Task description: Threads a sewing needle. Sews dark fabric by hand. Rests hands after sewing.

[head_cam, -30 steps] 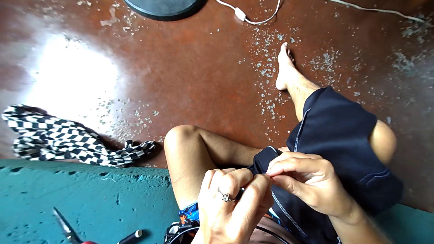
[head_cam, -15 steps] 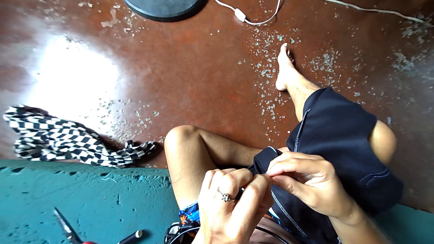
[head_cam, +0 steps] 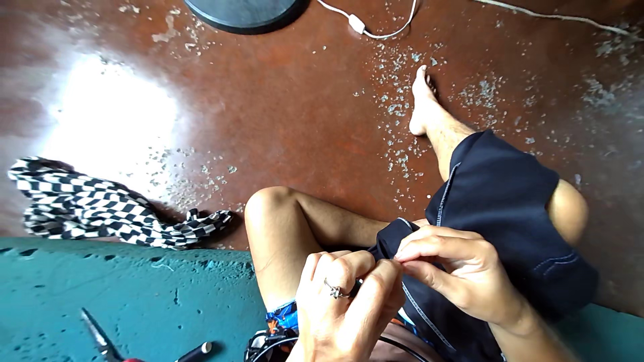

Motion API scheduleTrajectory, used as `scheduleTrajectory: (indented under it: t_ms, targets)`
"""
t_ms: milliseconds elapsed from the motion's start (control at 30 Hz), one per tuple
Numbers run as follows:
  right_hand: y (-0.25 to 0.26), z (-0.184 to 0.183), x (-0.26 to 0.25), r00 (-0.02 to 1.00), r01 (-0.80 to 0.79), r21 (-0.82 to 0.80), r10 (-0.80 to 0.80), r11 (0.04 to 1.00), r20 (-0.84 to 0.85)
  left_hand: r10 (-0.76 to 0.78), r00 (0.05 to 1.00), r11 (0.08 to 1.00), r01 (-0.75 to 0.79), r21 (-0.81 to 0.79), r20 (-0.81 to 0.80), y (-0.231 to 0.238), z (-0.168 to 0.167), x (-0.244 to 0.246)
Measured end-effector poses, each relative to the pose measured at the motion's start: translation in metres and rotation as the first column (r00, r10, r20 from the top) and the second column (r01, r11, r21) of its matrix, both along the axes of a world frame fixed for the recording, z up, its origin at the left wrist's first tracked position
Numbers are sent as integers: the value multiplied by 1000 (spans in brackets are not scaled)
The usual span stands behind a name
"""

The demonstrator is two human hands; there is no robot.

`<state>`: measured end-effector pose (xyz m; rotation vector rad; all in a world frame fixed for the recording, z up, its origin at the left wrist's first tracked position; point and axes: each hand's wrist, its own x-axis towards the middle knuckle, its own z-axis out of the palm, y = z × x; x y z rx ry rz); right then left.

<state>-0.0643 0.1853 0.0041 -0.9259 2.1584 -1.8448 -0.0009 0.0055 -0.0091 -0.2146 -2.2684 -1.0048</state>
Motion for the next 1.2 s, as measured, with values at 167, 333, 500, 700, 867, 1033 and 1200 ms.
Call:
scheduleTrajectory:
  t_ms: [167, 333, 500, 700, 867, 1033, 1200]
  targets:
    - [-1, 0, 0, 1000, 7, 3, -7, 1000, -12, -12, 1000, 1000, 11, 14, 28, 0, 1, 1]
    - [0, 0, 0, 1000, 8, 8, -8, 1000, -17, -8, 1000, 1000, 8, 24, 20, -1, 0, 0]
    - [0, 0, -1, 1000, 9, 9, -9, 1000, -19, -12, 1000, 1000, 11, 23, 25, -1, -1, 0]
    - [0, 0, -1, 1000, 14, 7, -14, 1000, -19, -12, 999, 999, 11, 39, 32, 0, -1, 0]
    - [0, 0, 0, 1000, 15, 7, -14, 1000, -26, -11, 999, 998, 9, 56, 37, -1, -2, 0]
    - [0, 0, 0, 999, 17, 9, -17, 1000, -36, -9, 999, 998, 7, 63, 31, 0, -2, 0]
    - [0, 0, 0, 999, 22, 8, -22, 1000, -35, -7, 999, 998, 5, 62, 31, 1, -3, 0]
